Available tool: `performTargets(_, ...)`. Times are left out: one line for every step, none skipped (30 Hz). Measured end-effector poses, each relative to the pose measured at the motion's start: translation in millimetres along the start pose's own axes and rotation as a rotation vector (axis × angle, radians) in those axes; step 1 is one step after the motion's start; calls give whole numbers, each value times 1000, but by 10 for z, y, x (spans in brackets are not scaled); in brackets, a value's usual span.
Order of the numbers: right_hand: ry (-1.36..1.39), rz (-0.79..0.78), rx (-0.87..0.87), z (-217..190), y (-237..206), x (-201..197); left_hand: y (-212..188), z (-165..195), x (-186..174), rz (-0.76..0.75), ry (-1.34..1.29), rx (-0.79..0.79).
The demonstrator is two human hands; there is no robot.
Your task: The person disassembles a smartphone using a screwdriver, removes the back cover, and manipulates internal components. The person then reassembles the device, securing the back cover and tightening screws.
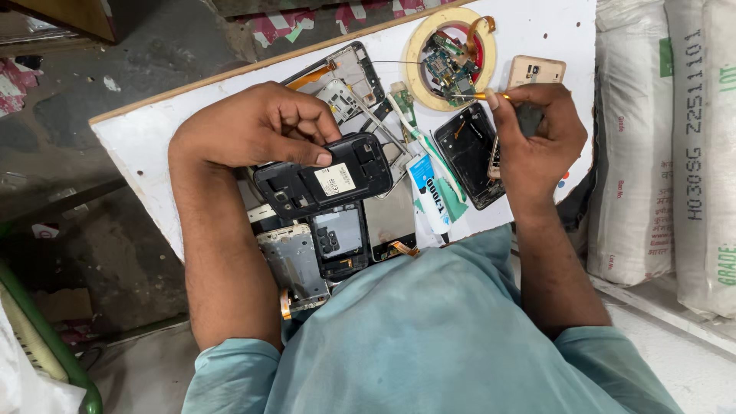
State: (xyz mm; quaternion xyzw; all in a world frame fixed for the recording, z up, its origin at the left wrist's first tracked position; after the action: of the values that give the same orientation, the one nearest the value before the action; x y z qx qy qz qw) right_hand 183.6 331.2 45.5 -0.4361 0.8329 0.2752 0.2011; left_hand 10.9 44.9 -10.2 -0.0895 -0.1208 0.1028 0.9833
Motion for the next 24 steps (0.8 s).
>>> performTargets(-19, 5, 5, 4, 4, -10, -4, 3, -2, 3, 8, -1)
performTargets(-39, 10, 9, 12, 11, -24, -1, 4, -1, 5, 16, -1)
performTargets(-13, 20, -5, 12, 22, -38, 0, 3, 1, 3, 16, -6)
performTargets(14, 30, -19, 15, 34, -47, 2, 3, 0, 2, 16, -11)
performTargets(41, 40, -32, 16, 45, -50, 0, 1, 1, 0, 16, -16)
performTargets(45, 50, -38, 24, 57, -48, 5, 3, 5, 0, 17, -11)
performTargets(49, 62, -43, 30, 70, -42, 9, 5, 9, -1, 18, -7)
performTargets(54, 75, -49, 35, 83, -32, 11, 9, 9, -2, 20, -3)
performTargets(51, 67, -58, 36, 94, -10, 10, 10, 7, 3, 27, -7)
performTargets(48, 60, -67, 37, 103, 14, 8, 12, 9, 8, 34, -12)
performTargets(46, 52, -76, 32, 105, 37, 3, 12, 11, 14, 40, -16)
performTargets(29, 61, -62, 34, 102, 51, -2, 12, 14, 9, 37, -25)
performTargets(11, 69, -49, 33, 96, 63, -5, 11, 15, 5, 33, -32)
performTargets(-7, 76, -36, 36, 96, 71, -3, 9, 14, 1, 29, -39)
performTargets(-46, 76, -74, 19, 96, 78, -1, 13, 17, -9, 19, -24)
performTargets(-84, 75, -110, 3, 93, 85, -3, 15, 20, -18, 8, -11)
performTargets(-121, 76, -146, -11, 89, 93, -7, 17, 20, -29, -1, 2)
performTargets(-126, 74, -143, -4, 91, 96, -7, 11, 11, -24, -1, -2)
performTargets(-131, 73, -140, 3, 94, 97, -7, 5, 3, -19, -1, -6)
performTargets(-136, 71, -139, 14, 98, 98, -7, 0, -6, -14, 0, -9)
performTargets(-98, 68, -115, 32, 101, 97, -4, -2, -11, -19, -3, -5)
performTargets(-61, 64, -92, 53, 102, 91, 3, -3, -12, -24, -5, -1)
performTargets(-23, 60, -69, 72, 103, 90, 6, -4, -12, -30, -7, 4)
performTargets(-1, 58, -61, 86, 103, 94, 4, -4, -16, -23, 2, 5)
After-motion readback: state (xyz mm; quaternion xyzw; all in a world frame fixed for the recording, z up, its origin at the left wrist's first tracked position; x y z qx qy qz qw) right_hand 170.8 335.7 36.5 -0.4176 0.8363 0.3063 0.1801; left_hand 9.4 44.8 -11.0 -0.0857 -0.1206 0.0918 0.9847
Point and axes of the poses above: each hand's wrist, its own y-axis towards the middle knuckle, its own x-axis out of the palm, z = x × y, the point moved 4 cm from there along y, towards the middle knuckle, and after that the axes turned 1 degree about -x, right-handed, at the moved point
